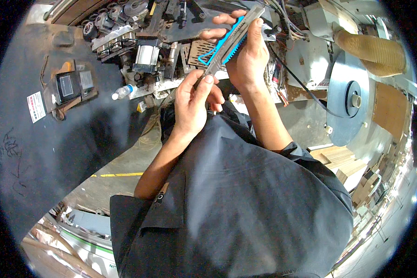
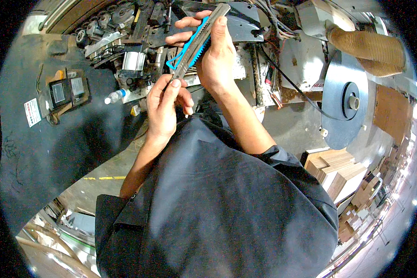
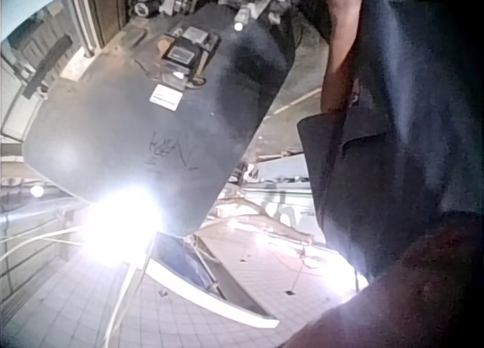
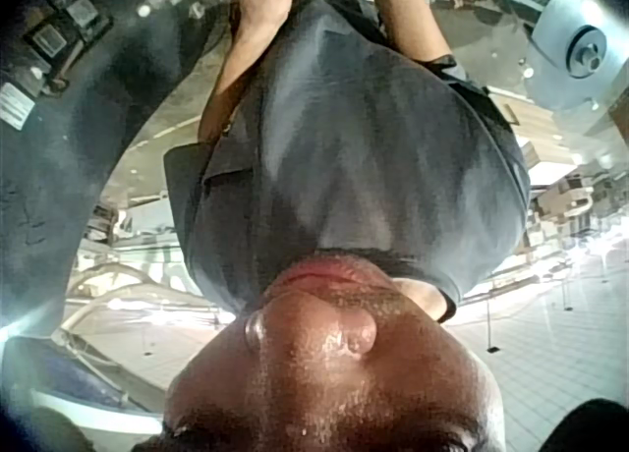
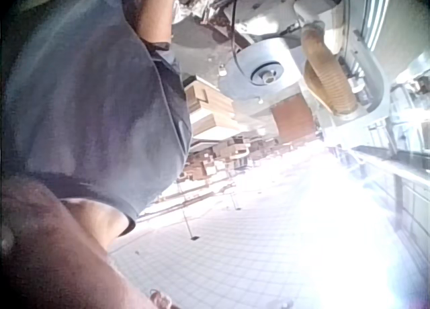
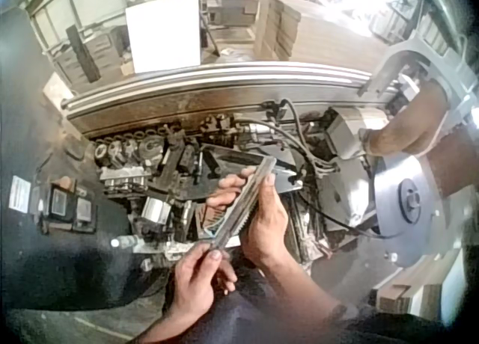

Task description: The person manipulates internal components of an industrial machine, handling a translucent hose, using a blue utility knife to cut materials, and adjusting small mechanical parts by hand.

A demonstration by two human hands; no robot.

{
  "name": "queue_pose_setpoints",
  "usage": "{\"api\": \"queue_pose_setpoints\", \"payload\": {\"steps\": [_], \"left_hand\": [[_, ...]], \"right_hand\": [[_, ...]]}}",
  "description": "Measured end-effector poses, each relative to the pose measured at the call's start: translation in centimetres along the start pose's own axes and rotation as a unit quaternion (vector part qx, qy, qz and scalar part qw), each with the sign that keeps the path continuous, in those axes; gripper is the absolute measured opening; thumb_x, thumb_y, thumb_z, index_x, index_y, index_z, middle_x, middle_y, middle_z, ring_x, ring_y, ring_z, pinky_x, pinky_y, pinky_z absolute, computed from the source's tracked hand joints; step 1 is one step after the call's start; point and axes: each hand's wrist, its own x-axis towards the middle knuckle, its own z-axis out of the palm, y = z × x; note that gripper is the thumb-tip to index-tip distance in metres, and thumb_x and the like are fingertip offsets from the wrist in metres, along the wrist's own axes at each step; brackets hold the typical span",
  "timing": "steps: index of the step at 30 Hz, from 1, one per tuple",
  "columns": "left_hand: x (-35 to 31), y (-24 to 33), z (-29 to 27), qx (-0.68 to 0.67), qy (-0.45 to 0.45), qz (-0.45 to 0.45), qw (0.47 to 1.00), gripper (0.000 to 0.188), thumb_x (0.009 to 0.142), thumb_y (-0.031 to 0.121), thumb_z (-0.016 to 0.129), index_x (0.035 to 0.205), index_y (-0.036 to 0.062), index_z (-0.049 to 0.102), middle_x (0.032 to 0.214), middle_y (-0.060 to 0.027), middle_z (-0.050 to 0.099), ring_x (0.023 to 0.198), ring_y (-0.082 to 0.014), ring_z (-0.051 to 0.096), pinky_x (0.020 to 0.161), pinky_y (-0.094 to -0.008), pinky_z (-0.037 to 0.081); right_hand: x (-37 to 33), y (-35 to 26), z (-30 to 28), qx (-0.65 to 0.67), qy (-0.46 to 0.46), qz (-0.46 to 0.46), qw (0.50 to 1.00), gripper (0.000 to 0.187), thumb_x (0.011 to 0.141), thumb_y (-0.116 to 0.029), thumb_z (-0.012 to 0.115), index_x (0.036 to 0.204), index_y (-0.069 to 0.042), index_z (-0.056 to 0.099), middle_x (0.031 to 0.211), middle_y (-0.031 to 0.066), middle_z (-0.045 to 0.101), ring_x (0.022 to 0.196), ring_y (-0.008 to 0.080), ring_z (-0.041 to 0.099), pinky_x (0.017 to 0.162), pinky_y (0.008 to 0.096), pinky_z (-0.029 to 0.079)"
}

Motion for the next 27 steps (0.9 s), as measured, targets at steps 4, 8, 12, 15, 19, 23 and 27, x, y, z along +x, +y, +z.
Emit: {"api": "queue_pose_setpoints", "payload": {"steps": [4,8,12,15,19,23,27], "left_hand": [[-0.1,-0.4,-0.3,0.015,-0.009,0.031,0.999,0.027,0.108,0.027,0.056,0.100,0.0019,0.059,0.064,-0.0049,0.063,0.050,-0.0099,0.058,0.047,-0.0238,0.047],[-0.5,-0.5,-0.5,0.047,0.005,0.027,0.999,0.024,0.108,0.024,0.057,0.097,0.0023,0.059,0.059,-0.0031,0.059,0.046,-0.0096,0.055,0.044,-0.0247,0.046],[-0.4,-0.9,-1.0,0.056,0.035,-0.006,0.998,0.023,0.106,0.022,0.059,0.092,0.0028,0.058,0.056,-0.0023,0.056,0.044,-0.0093,0.053,0.041,-0.0251,0.043],[-0.6,-1.2,-1.5,0.048,0.028,0.000,0.998,0.023,0.105,0.020,0.059,0.090,0.0034,0.058,0.055,-0.0019,0.055,0.042,-0.0089,0.052,0.039,-0.0249,0.042],[-0.9,-0.7,-1.5,0.052,0.034,0.002,0.998,0.023,0.105,0.020,0.059,0.090,0.0036,0.058,0.055,-0.0016,0.055,0.042,-0.0090,0.052,0.040,-0.0249,0.042],[-0.7,-0.4,-1.3,0.024,0.053,0.028,0.998,0.023,0.106,0.021,0.058,0.092,0.0037,0.058,0.056,-0.0017,0.056,0.044,-0.0089,0.053,0.041,-0.0248,0.042],[-0.2,0.0,-1.3,0.034,0.059,0.054,0.996,0.023,0.107,0.023,0.059,0.096,0.0031,0.058,0.059,-0.0015,0.058,0.046,-0.0088,0.054,0.043,-0.0244,0.044]], "right_hand": [[-0.1,0.2,0.2,0.016,0.015,0.004,1.000,0.056,0.110,-0.057,0.031,0.130,-0.006,0.046,0.116,0.0206,0.068,0.093,0.0343,0.075,0.077,0.0412,0.062],[0.4,0.1,-0.2,0.034,0.026,0.003,0.999,0.056,0.110,-0.057,0.032,0.129,-0.007,0.046,0.118,0.0220,0.068,0.095,0.0369,0.075,0.079,0.0443,0.061],[1.2,-0.5,-0.1,0.079,0.079,-0.002,0.994,0.048,0.107,-0.047,0.044,0.132,-0.006,0.048,0.102,0.0155,0.066,0.082,0.0292,0.072,0.074,0.0411,0.058],[2.6,-0.2,-3.2,0.137,0.093,-0.021,0.986,0.053,0.102,-0.042,0.058,0.135,0.000,0.052,0.103,0.0212,0.070,0.102,0.0355,0.071,0.090,0.0440,0.055],[4.0,-1.8,-6.4,0.143,0.113,-0.042,0.982,0.046,0.111,-0.049,0.038,0.122,-0.005,0.050,0.098,0.0105,0.061,0.076,0.0251,0.061,0.077,0.0415,0.053],[1.3,-2.1,-5.5,0.004,0.049,0.038,0.998,0.039,0.108,-0.043,0.051,0.118,-0.006,0.059,0.078,-0.0001,0.051,0.056,0.0136,0.044,0.060,0.0310,0.045],[-3.7,-2.3,-1.9,-0.201,-0.036,0.144,0.968,0.029,0.094,-0.026,0.078,0.112,-0.005,0.067,0.076,-0.0011,0.063,0.058,0.0056,0.054,0.051,0.0228,0.042]]}}
